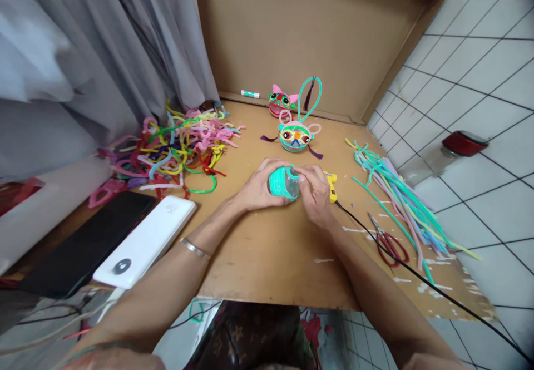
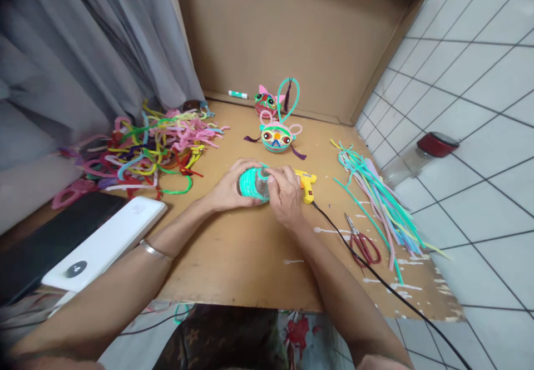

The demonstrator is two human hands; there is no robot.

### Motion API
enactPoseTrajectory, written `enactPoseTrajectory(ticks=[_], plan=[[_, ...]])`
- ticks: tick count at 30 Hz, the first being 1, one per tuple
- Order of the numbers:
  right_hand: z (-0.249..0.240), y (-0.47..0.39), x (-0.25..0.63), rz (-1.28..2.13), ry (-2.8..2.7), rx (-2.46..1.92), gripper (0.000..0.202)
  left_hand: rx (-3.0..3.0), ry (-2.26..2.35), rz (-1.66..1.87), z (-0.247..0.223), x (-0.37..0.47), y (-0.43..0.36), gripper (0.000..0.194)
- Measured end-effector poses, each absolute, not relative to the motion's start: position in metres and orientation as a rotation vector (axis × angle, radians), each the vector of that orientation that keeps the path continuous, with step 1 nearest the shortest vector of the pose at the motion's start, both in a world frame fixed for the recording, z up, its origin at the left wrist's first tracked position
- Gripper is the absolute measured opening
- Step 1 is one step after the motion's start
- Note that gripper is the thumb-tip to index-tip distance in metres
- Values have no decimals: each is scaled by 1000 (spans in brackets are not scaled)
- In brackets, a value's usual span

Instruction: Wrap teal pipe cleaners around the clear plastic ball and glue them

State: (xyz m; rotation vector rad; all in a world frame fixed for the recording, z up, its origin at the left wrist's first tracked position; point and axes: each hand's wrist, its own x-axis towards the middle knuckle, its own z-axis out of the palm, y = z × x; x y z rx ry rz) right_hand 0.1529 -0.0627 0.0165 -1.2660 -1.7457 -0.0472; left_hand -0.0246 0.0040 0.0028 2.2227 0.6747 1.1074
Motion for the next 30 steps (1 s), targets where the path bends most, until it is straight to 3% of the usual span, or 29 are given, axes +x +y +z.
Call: enactPoseTrajectory(ticks=[26,30], plan=[[17,-62,152,-197,-1866,-1287,38,2216,593,1090,-1,-25,5,81],[17,-62,152,-177,-1885,-1279,37,2224,649,1052,2,-26,3,89]])
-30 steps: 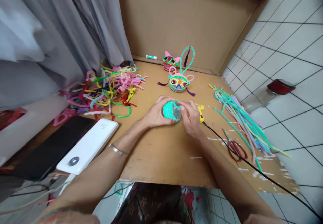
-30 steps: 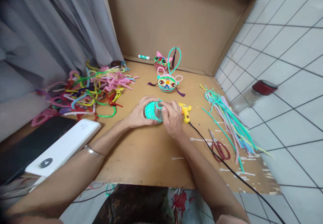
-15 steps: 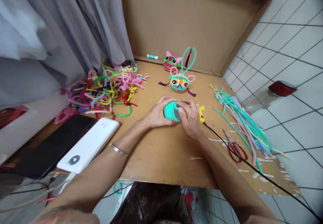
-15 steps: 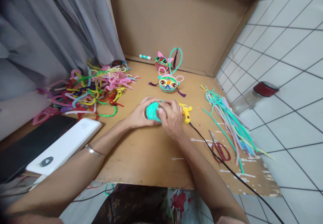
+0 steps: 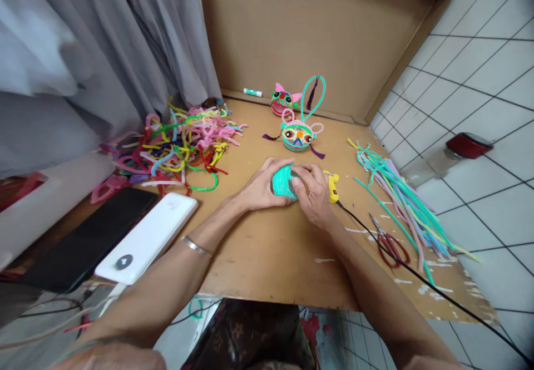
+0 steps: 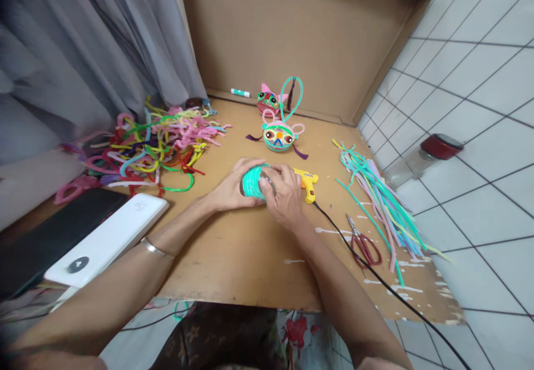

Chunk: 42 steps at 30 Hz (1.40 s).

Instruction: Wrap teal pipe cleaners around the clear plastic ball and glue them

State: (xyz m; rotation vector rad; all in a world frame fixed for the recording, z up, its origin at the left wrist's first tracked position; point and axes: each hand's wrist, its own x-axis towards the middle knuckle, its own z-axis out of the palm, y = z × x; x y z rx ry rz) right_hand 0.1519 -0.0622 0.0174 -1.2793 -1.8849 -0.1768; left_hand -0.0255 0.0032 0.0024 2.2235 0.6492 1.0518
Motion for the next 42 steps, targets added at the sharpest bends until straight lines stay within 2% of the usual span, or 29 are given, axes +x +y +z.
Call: enactPoseTrajectory(ticks=[3,8,27,33,42], plan=[[17,-62,152,-169,-1881,-1271,37,2235,697,1033,4,-26,2,93],[16,-61,152,-182,-1861,-1268,36,2268,656,1038,5,-28,3,79],[20,-65,151,-341,-1828,-1158,24,2150,736,1140,3,-23,3,76],[14,-60,153,-330,-1810,-1300,33,2170,775,1124,4,-19,-3,78],[14,-61,149,-655,-1800,-1210,30,2295,823,1046,11,-16,-14,79]])
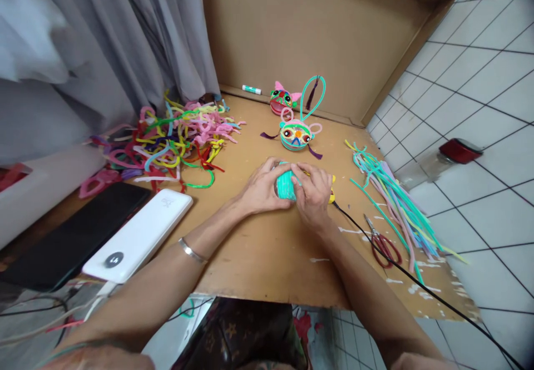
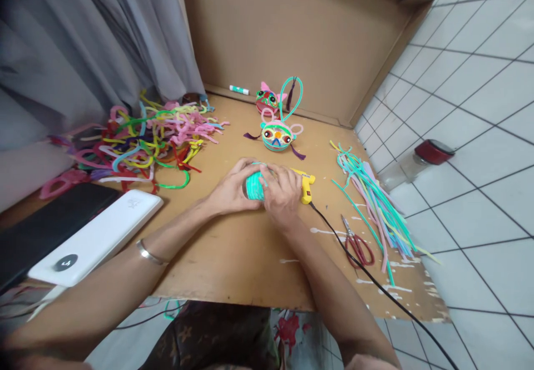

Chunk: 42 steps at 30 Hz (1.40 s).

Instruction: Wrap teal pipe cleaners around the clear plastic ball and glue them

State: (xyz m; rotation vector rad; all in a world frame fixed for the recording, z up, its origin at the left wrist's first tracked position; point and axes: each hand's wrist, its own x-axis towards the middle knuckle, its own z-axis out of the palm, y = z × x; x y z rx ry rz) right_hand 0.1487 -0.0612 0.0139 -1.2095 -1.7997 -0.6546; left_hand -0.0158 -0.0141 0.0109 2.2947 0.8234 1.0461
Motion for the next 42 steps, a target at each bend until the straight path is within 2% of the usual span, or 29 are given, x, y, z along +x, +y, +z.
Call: enactPoseTrajectory(ticks=[7,15,23,31,35,39,42], plan=[[18,-59,148,-575,-1756,-1221,33,2317,774,1059,12,-15,-15,77],[24,-63,153,-125,-1748,-1167,38,2160,813,1108,6,-16,-7,77],[27,-65,157,58,-1858,-1109,43,2100,850,1103,6,-16,-6,80],[23,-61,158,-12,-1860,-1060,28,2264,815,1028,16,-17,-17,73],[26,-62,156,-98,-1848,-1028,22,2254,801,1019,16,-17,-15,77],[31,-65,154,-93,-1826,-1061,23,2249,803,1014,14,-17,-14,77],[35,-66,155,-42,-1843,-1103,37,2221,793,1042,13,-17,-13,77]])
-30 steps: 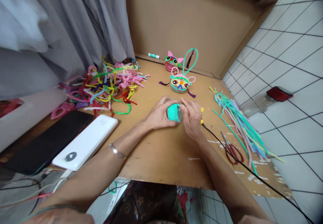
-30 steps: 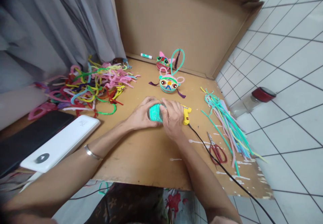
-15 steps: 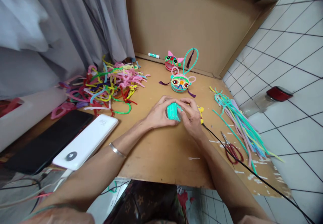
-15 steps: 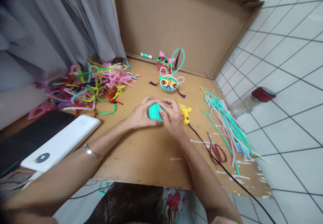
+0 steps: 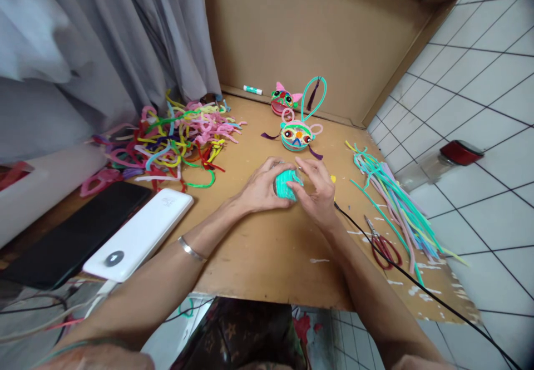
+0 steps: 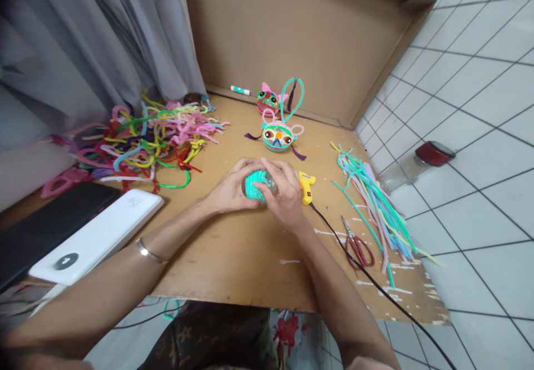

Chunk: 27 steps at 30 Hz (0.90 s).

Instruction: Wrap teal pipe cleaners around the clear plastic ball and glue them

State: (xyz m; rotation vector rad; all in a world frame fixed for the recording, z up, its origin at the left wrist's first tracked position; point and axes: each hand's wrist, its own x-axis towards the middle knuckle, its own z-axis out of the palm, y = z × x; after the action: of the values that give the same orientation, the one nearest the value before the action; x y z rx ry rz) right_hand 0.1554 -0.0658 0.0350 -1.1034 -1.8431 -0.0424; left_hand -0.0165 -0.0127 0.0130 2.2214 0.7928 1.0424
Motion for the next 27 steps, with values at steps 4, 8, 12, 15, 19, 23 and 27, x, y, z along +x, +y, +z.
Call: enactPoseTrajectory(ticks=[4,8,12,15,19,23,27], plan=[[37,-63,162,43,-1886,-1069,32,2174,782,1076,11,-16,-10,77],[36,-59,169,85,-1898,-1029,26,2173,767,1075,10,-17,-9,77],[35,-58,169,17,-1949,-1000,21,2215,742,1066,9,-17,-9,76],[37,-61,166,5,-1939,-1031,20,2226,735,1061,9,-17,-9,76],[40,-64,160,94,-1759,-1041,20,2245,737,1050,11,-18,-10,75],[41,-62,157,192,-1613,-1057,20,2265,738,1041,12,-18,-10,75],[37,-55,157,302,-1492,-1057,23,2252,702,1065,10,-19,-8,77]])
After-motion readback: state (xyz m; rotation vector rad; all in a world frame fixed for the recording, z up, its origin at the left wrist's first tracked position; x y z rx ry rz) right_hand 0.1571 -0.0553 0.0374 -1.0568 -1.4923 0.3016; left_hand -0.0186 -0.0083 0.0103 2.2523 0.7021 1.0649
